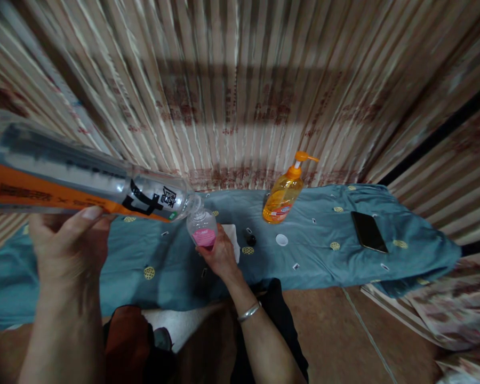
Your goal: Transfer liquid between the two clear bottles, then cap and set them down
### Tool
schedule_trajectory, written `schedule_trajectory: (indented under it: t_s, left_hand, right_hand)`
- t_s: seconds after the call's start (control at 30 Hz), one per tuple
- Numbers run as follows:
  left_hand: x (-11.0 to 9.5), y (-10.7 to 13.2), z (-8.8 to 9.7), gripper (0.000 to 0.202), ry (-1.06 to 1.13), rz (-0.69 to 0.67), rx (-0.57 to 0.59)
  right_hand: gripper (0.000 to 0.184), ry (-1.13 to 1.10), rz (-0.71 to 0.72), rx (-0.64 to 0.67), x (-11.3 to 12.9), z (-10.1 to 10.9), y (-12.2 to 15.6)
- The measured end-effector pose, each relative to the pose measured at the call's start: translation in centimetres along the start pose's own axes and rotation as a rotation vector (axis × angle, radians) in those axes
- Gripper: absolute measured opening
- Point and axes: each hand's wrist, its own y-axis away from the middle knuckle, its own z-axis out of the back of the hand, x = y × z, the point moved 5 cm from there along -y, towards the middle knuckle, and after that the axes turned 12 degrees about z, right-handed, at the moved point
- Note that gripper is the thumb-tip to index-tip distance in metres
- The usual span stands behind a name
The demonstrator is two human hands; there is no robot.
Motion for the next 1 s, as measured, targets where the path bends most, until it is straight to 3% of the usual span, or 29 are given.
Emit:
schedule_trajectory:
  t_s: [0.63,1.0]
  left_hand:
    - [-0.45,-0.35,-0.89,0.046,-0.034,-0.078,0.045]
    - [-0.53,-0.3,-0.71,0.054,-0.051,-0.065,0.015]
  right_hand:
    - [0.073,-0.013,-0.002,-0.013,0.03,0.05,0.01]
    - [0.072,-0.023,0.013,-0.015,-0.1,-0.11,0.02]
